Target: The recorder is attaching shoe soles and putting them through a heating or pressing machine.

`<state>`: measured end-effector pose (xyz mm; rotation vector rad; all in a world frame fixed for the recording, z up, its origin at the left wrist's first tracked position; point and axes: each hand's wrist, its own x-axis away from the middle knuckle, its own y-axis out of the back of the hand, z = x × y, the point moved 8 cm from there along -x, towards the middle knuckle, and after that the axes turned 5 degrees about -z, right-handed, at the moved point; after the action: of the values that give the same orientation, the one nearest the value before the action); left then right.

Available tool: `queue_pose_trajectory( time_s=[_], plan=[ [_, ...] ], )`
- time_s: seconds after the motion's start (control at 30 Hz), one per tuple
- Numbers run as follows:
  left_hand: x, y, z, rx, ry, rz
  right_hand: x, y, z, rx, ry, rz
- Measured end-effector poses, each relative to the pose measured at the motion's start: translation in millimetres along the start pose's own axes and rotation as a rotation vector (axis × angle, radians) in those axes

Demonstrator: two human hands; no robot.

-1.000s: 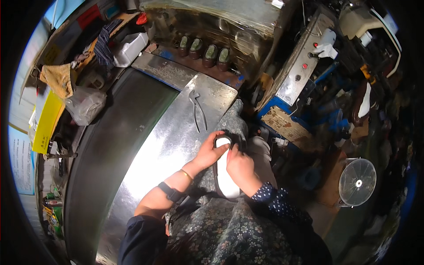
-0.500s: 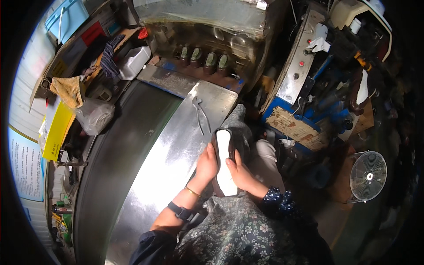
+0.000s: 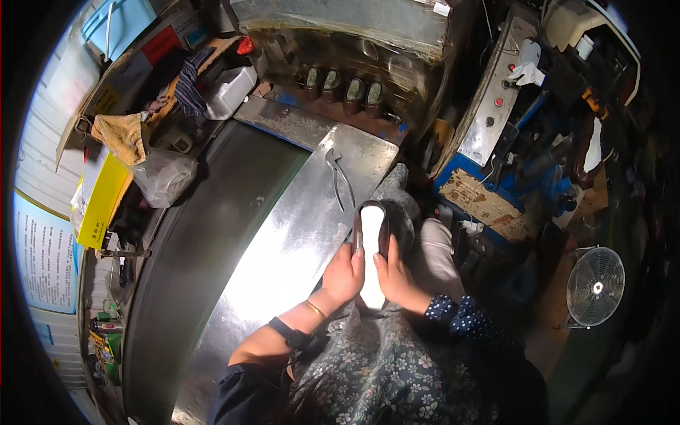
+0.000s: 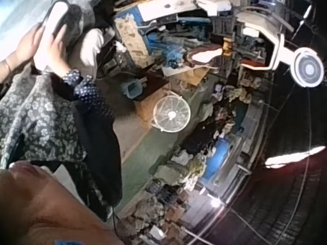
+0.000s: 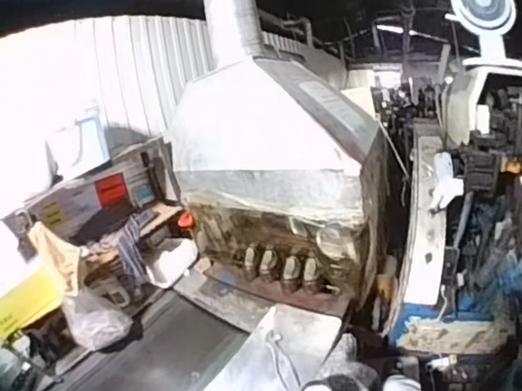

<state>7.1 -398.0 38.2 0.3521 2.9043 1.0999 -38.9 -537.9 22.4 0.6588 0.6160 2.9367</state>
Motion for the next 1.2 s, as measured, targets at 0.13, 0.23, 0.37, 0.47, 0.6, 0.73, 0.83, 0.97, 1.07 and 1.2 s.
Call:
queue_pose_trajectory(
  time_s=[0.13,0.23,0.37,0.47,0.6,0.73,0.83,0.97,1.07,1.2],
  plan=[
    [-51.4,-10.1,49.8,0.563,0.18,0.061,-24.1,12.6,-12.5,0.122,0.096,0.132],
    [-96.1,-10.4,43.5,0.725,0.394,0.184,-75.6,30.6,-20.6,-0.232,-0.378,0.128],
    [-115.6,-9.2,-42.0,-0.41,-0.012,0.104,-125.2,54.1,36.7,0.193,0.374,-0.374],
    [-104.2,13.3,-54.3,-0.576,-0.07,0.124,-105.0,31.1,76.7,0.543,0.155,-0.279],
    [-80.5,18.2,-57.5,-0.489,-0.25,0.062,-124.4,28.9,50.0,-0.159,0.421,-0.162],
    [14.3,-26.6,6.4,0.322,-0.006,0.501,-139.9,23.4,29.8,-0.643,0.264,0.025],
    [31.2,-45.2,-1.7,1.045,0.342,0.489,-140.2,18.2,39.9,-0.718,0.21,0.07],
    [5.6,-25.7,2.2,1.23,0.524,0.54,-146.3,97.0,48.8,-0.529,0.493,-0.188],
    [-27.1,41.6,14.3,0.841,0.278,0.339,-107.1,224.0,77.9,-0.236,0.642,-0.359],
    [-29.3,95.3,40.1,-0.623,-0.04,-0.06,-28.7,400.0,120.7,0.994,0.67,-0.922]
  ],
)
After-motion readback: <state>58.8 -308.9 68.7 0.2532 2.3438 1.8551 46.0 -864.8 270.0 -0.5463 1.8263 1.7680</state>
